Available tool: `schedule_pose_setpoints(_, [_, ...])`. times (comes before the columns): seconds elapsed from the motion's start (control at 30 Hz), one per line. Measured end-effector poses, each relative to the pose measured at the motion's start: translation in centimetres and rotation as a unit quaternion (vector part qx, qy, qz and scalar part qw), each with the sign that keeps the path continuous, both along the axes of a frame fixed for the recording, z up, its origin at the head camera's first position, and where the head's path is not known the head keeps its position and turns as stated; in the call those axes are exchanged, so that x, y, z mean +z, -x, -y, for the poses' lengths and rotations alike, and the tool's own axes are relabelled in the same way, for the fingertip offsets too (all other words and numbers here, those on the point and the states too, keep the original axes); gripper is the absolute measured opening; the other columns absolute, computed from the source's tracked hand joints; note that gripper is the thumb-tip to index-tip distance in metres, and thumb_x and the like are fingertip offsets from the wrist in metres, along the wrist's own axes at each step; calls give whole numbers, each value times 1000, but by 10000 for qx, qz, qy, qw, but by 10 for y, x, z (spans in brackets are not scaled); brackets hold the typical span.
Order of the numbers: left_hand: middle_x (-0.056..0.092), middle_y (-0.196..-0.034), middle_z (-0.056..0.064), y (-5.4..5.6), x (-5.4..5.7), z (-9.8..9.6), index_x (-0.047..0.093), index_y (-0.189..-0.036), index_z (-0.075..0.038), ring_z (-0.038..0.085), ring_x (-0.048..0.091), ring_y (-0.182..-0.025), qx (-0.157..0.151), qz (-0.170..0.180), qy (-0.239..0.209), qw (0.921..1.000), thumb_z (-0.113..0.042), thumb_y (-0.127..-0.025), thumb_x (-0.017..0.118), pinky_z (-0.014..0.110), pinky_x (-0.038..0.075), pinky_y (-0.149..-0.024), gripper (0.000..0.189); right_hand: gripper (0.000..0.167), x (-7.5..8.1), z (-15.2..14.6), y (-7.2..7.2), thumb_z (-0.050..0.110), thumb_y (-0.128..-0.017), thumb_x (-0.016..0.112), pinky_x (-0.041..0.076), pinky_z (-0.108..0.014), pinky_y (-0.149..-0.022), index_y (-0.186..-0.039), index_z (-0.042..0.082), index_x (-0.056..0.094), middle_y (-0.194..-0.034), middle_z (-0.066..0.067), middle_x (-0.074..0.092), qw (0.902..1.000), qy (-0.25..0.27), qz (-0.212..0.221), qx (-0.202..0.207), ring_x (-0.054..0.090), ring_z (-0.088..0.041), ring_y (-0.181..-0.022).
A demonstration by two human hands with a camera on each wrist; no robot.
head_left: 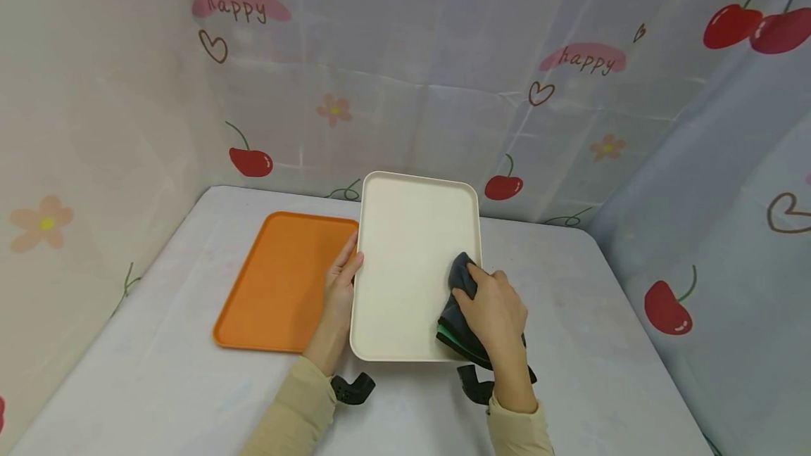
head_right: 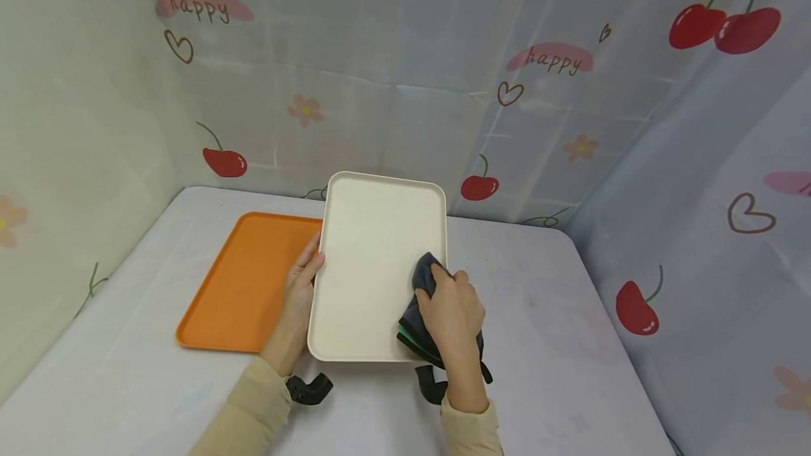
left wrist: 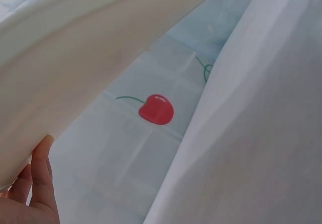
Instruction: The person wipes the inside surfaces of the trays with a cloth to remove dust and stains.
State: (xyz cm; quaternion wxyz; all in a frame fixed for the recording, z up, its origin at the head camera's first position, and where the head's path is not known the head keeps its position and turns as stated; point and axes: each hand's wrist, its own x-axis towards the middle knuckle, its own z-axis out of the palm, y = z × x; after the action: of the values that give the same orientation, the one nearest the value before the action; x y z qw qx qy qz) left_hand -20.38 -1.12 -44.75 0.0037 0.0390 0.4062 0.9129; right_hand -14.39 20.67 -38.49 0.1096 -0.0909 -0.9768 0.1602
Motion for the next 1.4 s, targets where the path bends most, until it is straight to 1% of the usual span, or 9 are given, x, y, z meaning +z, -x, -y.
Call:
schedule_pose_setpoints(0.2, [38, -156, 3, 1, -1, -1, 32, -153, -10, 4, 61, -113, -3, 23, 10, 10000, -9, -104, 45, 19, 53, -91, 51, 53, -3, 6, 0, 32, -83, 77, 48, -40, -50, -131, 16, 64, -96, -18, 63, 10000, -8, 16, 90, 63, -31, -73])
schedule_pose_setpoints(0.37, [37, -157, 2, 1, -3, -1, 33, -153, -10, 4, 60, -114, 18, 11, 42, 10000, -9, -104, 45, 19, 53, -91, 51, 52, -3, 12, -1, 33, -82, 78, 49, -41, -52, -130, 17, 65, -96, -17, 64, 9998, -7, -19, 175, 63, -32, -74])
schedule_pose_setpoints(0.53, [39, -156, 1, 0, -3, -2, 36, -152, -13, 5, 61, -113, 43, 35, 66, 10000, -9, -103, 45, 20, 53, -91, 50, 51, -4, 17, -2, 32, -82, 79, 46, -37, -48, -130, 17, 66, -94, -17, 63, 9995, -51, -77, 301, 60, -29, -69])
schedule_pose_setpoints(0.7, [37, -157, 3, 0, -3, -3, 33, -153, -11, 4, 60, -115, 13, -15, 77, 10000, -9, -103, 45, 20, 53, -92, 52, 52, -4, 24, -3, 32, -82, 79, 43, -34, -47, -129, 18, 66, -95, -16, 64, 9991, -70, -127, 387, 59, -26, -66])
schedule_pose_setpoints(0.87, [34, -158, 4, 0, -3, -3, 32, -154, -11, 4, 59, -116, 0, -43, 134, 9999, -8, -103, 45, 20, 53, -93, 52, 51, -4, 34, -5, 33, -82, 79, 46, -36, -49, -130, 19, 66, -97, -15, 64, 9986, -100, -129, 494, 61, -26, -70])
schedule_pose_setpoints(1.0, [33, -159, 3, 0, -4, -4, 33, -153, -12, 4, 58, -118, 13, -54, 162, 9999, -9, -103, 45, 20, 52, -94, 51, 51, -4, 43, -7, 32, -81, 79, 48, -38, -50, -129, 19, 66, -97, -14, 64, 9977, -126, -227, 628, 63, -26, -73])
schedule_pose_setpoints(1.2, [36, -157, 3, 1, -5, -5, 36, -152, -13, 5, 59, -119, -43, -97, 123, 9999, -12, -103, 47, 21, 52, -95, 50, 50, -3, 56, -8, 32, -81, 80, 45, -32, -47, -128, 19, 67, -94, -13, 64, 9959, -157, -347, 816, 61, -23, -69])
schedule_pose_setpoints(1.4, [35, -158, 3, 1, -7, -6, 35, -152, -13, 5, 58, -121, -62, -134, 225, 9996, -13, -103, 47, 22, 51, -97, 51, 51, -3, 69, -9, 34, -80, 81, 43, -30, -45, -127, 21, 67, -92, -11, 63, 9941, -203, -427, 979, 60, -21, -68])
